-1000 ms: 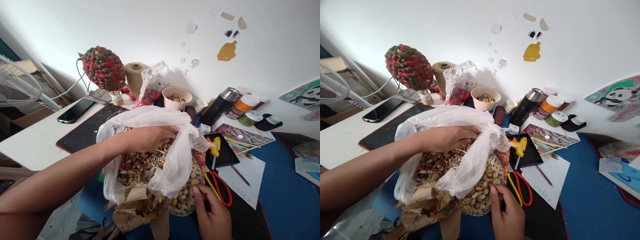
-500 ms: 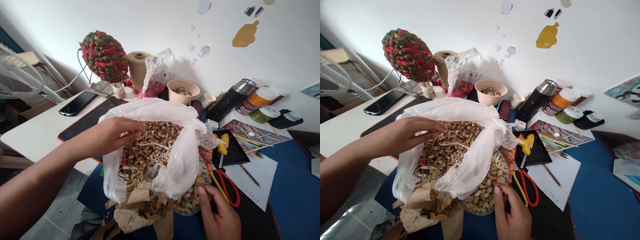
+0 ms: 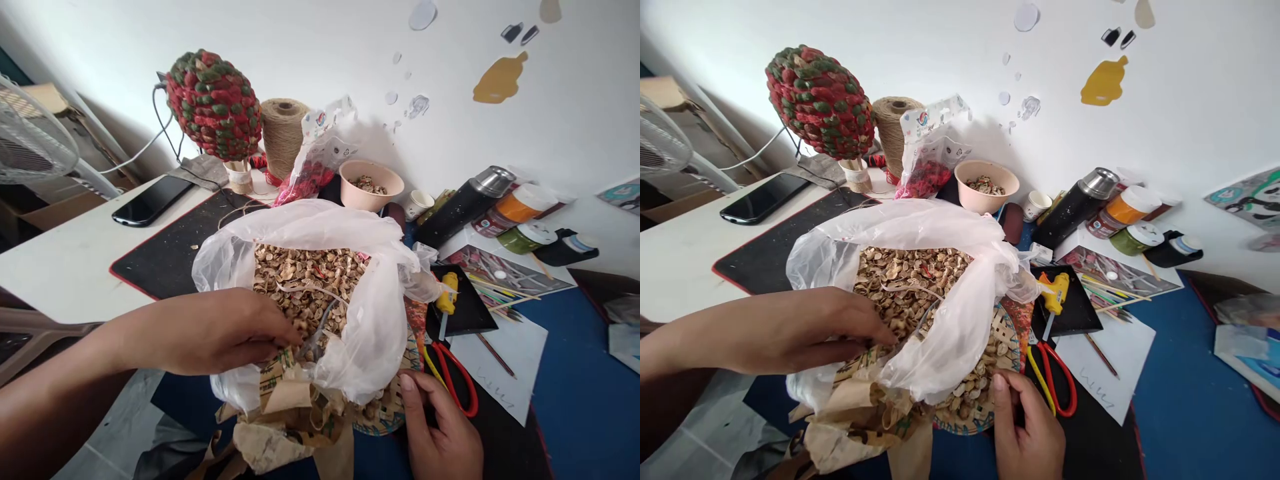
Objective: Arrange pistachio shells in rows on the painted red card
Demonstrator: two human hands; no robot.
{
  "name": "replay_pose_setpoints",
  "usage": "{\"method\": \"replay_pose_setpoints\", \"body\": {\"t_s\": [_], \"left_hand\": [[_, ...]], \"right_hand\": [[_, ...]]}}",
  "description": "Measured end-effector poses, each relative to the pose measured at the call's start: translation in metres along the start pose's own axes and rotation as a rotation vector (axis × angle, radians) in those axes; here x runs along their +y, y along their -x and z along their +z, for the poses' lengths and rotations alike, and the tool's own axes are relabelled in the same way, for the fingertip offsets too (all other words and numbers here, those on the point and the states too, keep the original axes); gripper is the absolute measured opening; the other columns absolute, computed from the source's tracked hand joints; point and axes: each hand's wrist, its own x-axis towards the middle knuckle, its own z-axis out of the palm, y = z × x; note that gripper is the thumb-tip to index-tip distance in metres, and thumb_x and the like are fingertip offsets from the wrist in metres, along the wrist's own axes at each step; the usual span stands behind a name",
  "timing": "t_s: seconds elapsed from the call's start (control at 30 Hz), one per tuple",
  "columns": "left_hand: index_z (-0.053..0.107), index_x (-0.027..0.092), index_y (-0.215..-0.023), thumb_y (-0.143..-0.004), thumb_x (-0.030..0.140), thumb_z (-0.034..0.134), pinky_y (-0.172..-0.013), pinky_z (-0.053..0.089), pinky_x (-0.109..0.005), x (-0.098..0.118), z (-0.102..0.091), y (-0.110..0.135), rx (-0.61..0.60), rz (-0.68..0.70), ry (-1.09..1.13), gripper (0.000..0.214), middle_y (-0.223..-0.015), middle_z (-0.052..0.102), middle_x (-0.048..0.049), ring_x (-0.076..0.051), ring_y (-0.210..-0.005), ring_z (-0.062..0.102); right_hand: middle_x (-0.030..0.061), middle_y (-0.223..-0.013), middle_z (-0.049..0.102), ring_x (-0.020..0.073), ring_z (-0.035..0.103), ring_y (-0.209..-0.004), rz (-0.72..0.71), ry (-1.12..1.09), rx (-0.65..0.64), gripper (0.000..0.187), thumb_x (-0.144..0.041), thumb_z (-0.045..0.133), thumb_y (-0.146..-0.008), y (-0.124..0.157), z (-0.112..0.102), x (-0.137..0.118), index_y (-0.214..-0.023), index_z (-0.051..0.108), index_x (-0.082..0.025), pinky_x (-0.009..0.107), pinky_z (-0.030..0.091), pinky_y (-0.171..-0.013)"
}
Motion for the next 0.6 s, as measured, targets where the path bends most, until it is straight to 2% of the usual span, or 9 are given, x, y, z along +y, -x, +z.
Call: {"method": "replay_pose_setpoints", "body": {"t_s": [0.1, 0.23, 0.33, 0.4, 0.43, 0.6], "left_hand": [[0.087, 0.035, -0.146, -0.118, 0.021, 0.067, -0.108, 0.068, -0.028, -0.012, -0.001, -0.015, -0.040, 0.013, 0.144, 0.036, -0.136, 0.093, -0.0059, -0.024, -0.124, 0.089], [0.087, 0.032, -0.150, -0.119, 0.033, 0.067, -0.127, 0.063, -0.039, -0.035, -0.010, -0.032, 0.104, -0.035, 0.157, 0.036, -0.160, 0.085, -0.0078, -0.028, -0.147, 0.080], [0.088, 0.033, -0.147, -0.119, 0.045, 0.066, -0.113, 0.069, -0.039, -0.044, -0.015, -0.030, 0.283, -0.161, 0.139, 0.037, -0.148, 0.090, -0.0059, -0.027, -0.129, 0.086], [0.090, 0.033, -0.138, -0.119, 0.049, 0.068, -0.101, 0.070, -0.034, -0.041, -0.016, -0.023, 0.323, -0.213, 0.156, 0.033, -0.137, 0.093, -0.0042, -0.025, -0.117, 0.088], [0.091, 0.033, -0.132, -0.119, 0.049, 0.068, -0.096, 0.070, -0.032, -0.037, -0.017, -0.018, 0.292, -0.206, 0.181, 0.030, -0.131, 0.094, -0.0037, -0.024, -0.112, 0.088], [0.090, 0.033, -0.113, -0.119, 0.030, 0.068, -0.081, 0.066, -0.026, -0.003, -0.015, 0.005, -0.083, -0.088, 0.282, 0.023, -0.104, 0.093, -0.0023, -0.021, -0.091, 0.087]], "right_hand": [[0.0052, -0.100, 0.094, 0.0238, 0.088, -0.083, 0.047, -0.023, 0.014, 0.063, -0.085, 0.068, -0.115, 0.002, 0.002, -0.003, -0.098, 0.092, -0.028, 0.028, 0.065, -0.077], [0.0046, -0.097, 0.094, 0.0220, 0.087, -0.079, -0.007, -0.011, 0.000, 0.060, -0.082, 0.072, -0.114, 0.001, 0.001, 0.000, -0.098, 0.093, -0.028, 0.025, 0.065, -0.074], [0.0053, -0.100, 0.094, 0.0226, 0.088, -0.081, 0.007, -0.013, -0.002, 0.059, -0.080, 0.070, -0.116, 0.002, 0.000, 0.001, -0.099, 0.092, -0.028, 0.026, 0.066, -0.075], [0.0057, -0.102, 0.094, 0.0232, 0.088, -0.084, 0.028, -0.019, 0.000, 0.060, -0.080, 0.069, -0.117, 0.002, 0.000, 0.001, -0.099, 0.092, -0.028, 0.027, 0.066, -0.078], [0.0060, -0.102, 0.094, 0.0234, 0.088, -0.084, 0.021, -0.014, -0.002, 0.059, -0.080, 0.069, -0.117, 0.001, -0.001, 0.001, -0.100, 0.092, -0.028, 0.027, 0.067, -0.078], [0.0053, -0.099, 0.096, 0.0218, 0.091, -0.078, -0.151, 0.058, -0.057, 0.049, -0.068, 0.073, -0.119, -0.004, -0.007, 0.009, -0.101, 0.095, -0.028, 0.022, 0.067, -0.069]]}}
